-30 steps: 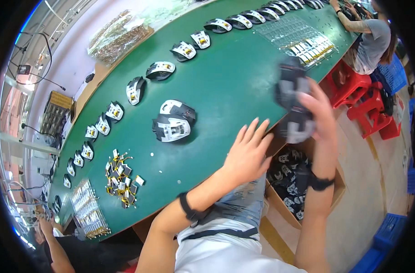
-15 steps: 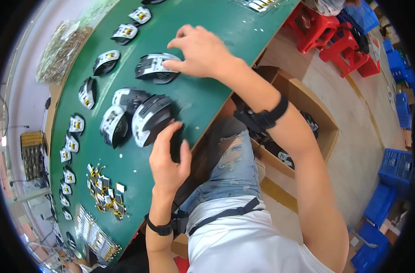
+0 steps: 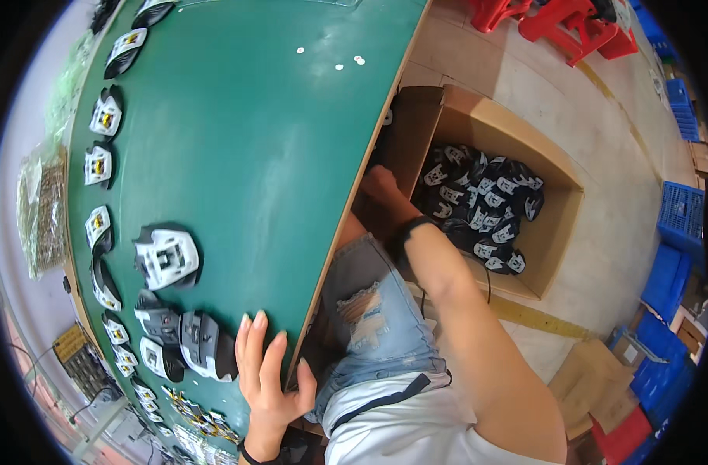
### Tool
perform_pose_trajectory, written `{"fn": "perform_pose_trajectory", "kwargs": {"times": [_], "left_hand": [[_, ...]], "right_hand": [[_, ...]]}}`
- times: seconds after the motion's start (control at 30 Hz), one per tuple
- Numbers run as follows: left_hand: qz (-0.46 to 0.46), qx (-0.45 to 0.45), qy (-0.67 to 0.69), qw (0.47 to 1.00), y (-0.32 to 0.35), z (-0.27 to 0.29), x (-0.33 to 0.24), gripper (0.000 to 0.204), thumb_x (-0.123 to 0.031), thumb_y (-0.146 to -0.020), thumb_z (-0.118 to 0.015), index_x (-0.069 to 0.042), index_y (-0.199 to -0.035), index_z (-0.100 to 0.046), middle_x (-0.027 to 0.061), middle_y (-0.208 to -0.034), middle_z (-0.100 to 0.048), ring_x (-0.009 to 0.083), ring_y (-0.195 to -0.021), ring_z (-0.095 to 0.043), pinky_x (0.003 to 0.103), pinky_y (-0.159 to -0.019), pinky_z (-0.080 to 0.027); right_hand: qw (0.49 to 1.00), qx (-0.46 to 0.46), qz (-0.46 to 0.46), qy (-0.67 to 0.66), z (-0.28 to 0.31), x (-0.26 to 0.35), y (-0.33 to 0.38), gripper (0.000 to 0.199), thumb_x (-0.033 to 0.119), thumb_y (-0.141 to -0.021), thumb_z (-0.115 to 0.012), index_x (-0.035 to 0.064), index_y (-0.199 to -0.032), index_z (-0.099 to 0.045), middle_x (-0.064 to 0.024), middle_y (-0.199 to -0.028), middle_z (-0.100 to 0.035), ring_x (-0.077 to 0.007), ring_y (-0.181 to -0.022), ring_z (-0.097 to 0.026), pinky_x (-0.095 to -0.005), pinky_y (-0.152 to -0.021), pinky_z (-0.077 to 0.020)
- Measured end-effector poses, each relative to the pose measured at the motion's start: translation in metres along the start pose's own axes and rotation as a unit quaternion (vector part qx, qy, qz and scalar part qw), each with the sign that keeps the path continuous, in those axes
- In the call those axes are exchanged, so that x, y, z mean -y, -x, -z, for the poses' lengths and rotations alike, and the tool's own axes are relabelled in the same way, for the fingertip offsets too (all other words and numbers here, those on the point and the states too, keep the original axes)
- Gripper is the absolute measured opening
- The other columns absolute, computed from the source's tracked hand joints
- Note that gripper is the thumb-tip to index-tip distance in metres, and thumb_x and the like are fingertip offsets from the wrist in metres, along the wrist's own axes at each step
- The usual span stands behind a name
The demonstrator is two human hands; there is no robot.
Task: The person assembles electronic devices by inserting small batteries into the internal compartments of handheld units. They pick up each unit, insert a battery, and place the completed unit on the table, repeating this process for multiple items.
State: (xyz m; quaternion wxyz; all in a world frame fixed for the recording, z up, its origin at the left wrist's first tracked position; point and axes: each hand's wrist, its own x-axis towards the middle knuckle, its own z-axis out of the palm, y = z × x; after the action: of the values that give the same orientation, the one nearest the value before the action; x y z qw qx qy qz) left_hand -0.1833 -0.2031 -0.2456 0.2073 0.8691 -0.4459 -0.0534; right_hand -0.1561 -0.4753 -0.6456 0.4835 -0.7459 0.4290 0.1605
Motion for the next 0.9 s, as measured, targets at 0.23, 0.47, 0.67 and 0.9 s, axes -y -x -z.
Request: {"fn": "perform_pose_trajectory", "kwargs": {"times": [0.23, 0.47, 0.67, 0.9], "left_hand": [[0.012, 0.043, -0.019, 0.999, -0.003, -0.002, -0.002, 0.055, -0.008, -0.074, -0.061, 0.001, -0.126, -0.046, 0.0338, -0.138, -0.045, 0.0552, -0.127, -0.042, 0.063, -0.108, -0.031], [0.011, 0.024, -0.063, 0.998, 0.002, -0.003, -0.001, 0.052, -0.014, -0.076, -0.063, 0.000, -0.124, -0.047, 0.0334, -0.133, -0.049, 0.0531, -0.122, -0.048, 0.064, -0.105, -0.035], [0.022, 0.041, -0.037, 0.998, 0.006, -0.002, 0.000, 0.059, -0.007, -0.072, -0.061, -0.003, -0.129, -0.043, 0.0327, -0.141, -0.041, 0.0533, -0.130, -0.039, 0.063, -0.110, -0.027], [0.021, 0.038, -0.032, 0.999, 0.006, -0.001, 0.001, 0.059, -0.008, -0.073, -0.062, -0.001, -0.129, -0.043, 0.0324, -0.141, -0.042, 0.0531, -0.130, -0.039, 0.063, -0.109, -0.027]], "right_hand": [[0.967, -0.059, -0.179, -0.171, -0.056, -0.001, -0.067, 0.086, 0.050, -0.076, -0.072, -0.0147, -0.126, -0.044, -0.0299, -0.124, -0.059, -0.0410, -0.117, -0.058, -0.0453, -0.100, -0.0471], [0.942, -0.054, -0.213, -0.253, -0.044, 0.022, -0.054, 0.105, 0.055, -0.068, -0.079, -0.0080, -0.139, -0.035, -0.0273, -0.133, -0.055, -0.0393, -0.122, -0.056, -0.0431, -0.101, -0.0465], [0.934, 0.077, -0.207, -0.281, -0.050, 0.015, -0.066, 0.096, 0.046, -0.064, -0.085, -0.0065, -0.135, -0.046, -0.0200, -0.130, -0.058, -0.0327, -0.119, -0.059, -0.0364, -0.096, -0.0500], [0.824, 0.024, -0.217, -0.523, -0.005, 0.017, -0.011, 0.050, 0.033, -0.078, -0.076, 0.0006, -0.113, -0.062, -0.0147, -0.104, -0.064, -0.0317, -0.096, -0.063, -0.0446, -0.081, -0.0530]]}}
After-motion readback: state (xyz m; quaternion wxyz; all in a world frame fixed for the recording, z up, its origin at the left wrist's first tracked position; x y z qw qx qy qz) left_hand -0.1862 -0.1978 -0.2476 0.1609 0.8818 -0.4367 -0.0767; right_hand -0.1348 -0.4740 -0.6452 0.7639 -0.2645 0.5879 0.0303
